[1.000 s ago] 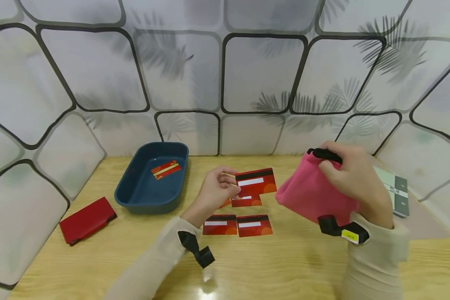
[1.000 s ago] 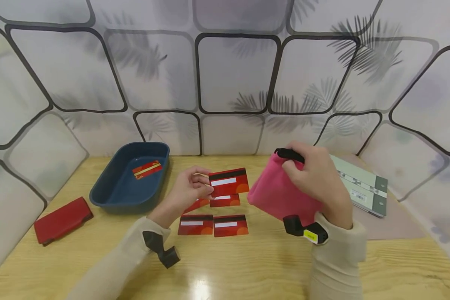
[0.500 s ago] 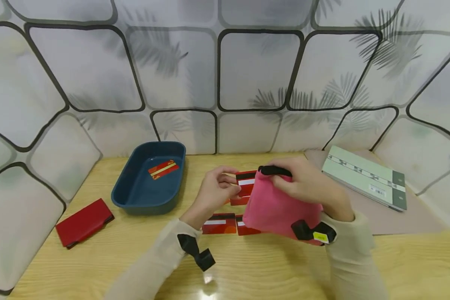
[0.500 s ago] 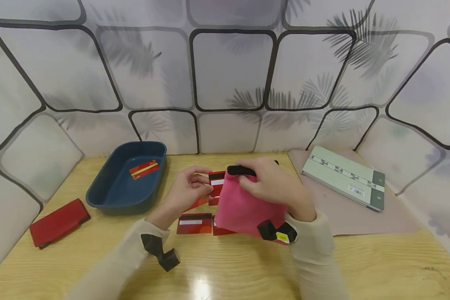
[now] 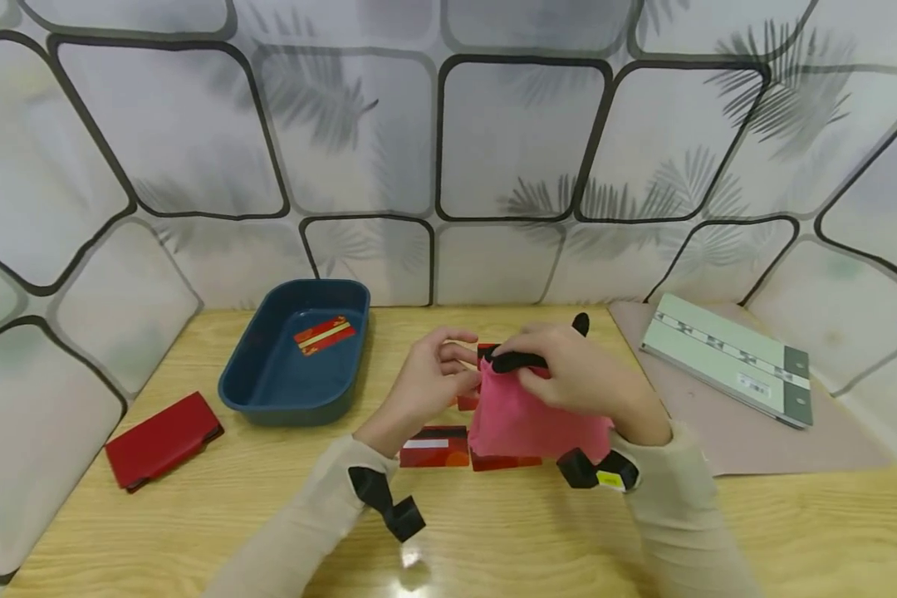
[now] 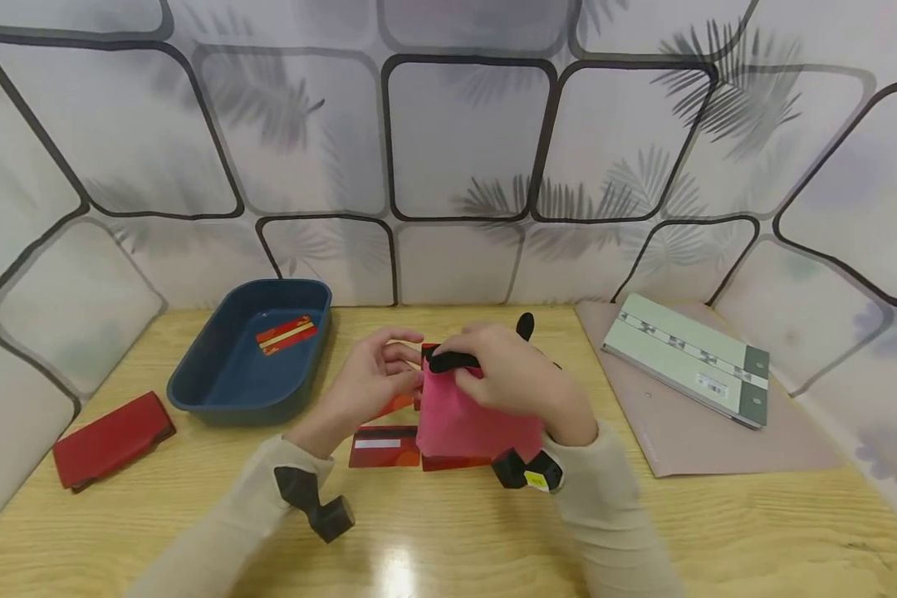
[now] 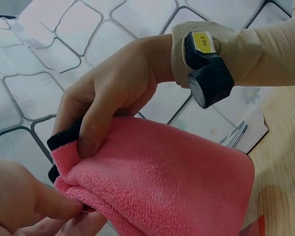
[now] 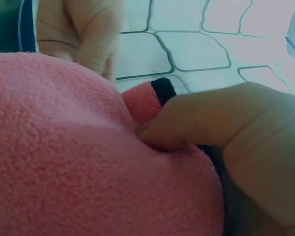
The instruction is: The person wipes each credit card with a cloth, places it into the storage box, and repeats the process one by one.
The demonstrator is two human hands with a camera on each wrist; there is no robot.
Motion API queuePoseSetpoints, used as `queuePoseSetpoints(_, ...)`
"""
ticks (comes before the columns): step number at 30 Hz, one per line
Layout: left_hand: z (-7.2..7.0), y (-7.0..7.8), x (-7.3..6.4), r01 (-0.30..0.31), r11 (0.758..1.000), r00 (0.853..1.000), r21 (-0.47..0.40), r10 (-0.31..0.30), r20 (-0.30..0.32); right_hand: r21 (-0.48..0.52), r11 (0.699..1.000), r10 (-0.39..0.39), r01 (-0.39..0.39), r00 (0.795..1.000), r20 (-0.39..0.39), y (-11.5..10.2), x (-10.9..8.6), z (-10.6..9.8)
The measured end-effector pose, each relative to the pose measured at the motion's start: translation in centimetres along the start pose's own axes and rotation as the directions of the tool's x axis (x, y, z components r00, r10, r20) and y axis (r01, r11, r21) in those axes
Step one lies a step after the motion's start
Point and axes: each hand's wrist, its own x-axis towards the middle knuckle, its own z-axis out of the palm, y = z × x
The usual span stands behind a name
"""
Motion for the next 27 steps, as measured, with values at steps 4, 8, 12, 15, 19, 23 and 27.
queuePoseSetpoints(4,-0.3,-0.1,-0.2,-0.013,0.999,0.999,0.03,0.012,0.035,-0.027,1.0,0.007,-0.007,1.0,-0.001,-0.2,0.1,0.6)
queuePoseSetpoints(8,-0.3,-0.3,-0.2,-0.033,0.999,0.997,0.034,0.03,0.073,-0.05,0.999,0.007,-0.008,1.0,-0.013,-0.2,0.0,1.0)
queuePoseSetpoints(12,-0.3,-0.5,-0.2,-0.039,0.999,0.996,0.021,0.037,0.083,-0.069,0.998,0.01,-0.012,1.0,-0.028,-0.2,0.0,1.2)
queuePoseSetpoints(15,-0.3,-0.6,-0.1,-0.023,1.0,0.997,0.01,0.022,0.08,-0.067,0.998,0.017,-0.02,0.999,-0.034,-0.1,-0.1,1.3)
queuePoseSetpoints(19,-0.3,-0.6,0.2,0.019,1.0,0.998,-0.018,-0.018,0.054,-0.062,0.998,0.021,-0.024,0.999,-0.042,0.3,-0.1,1.0)
queuePoseSetpoints(23,-0.4,-0.5,0.5,0.026,0.999,1.0,-0.043,-0.026,0.0,-0.065,0.997,0.034,-0.037,0.998,-0.048,0.7,0.0,0.4)
queuePoseSetpoints(27,-0.7,-0.4,0.5,0.027,0.997,1.0,-0.069,-0.027,-0.003,-0.091,0.992,0.08,-0.084,0.996,-0.043,0.9,-0.1,-0.1)
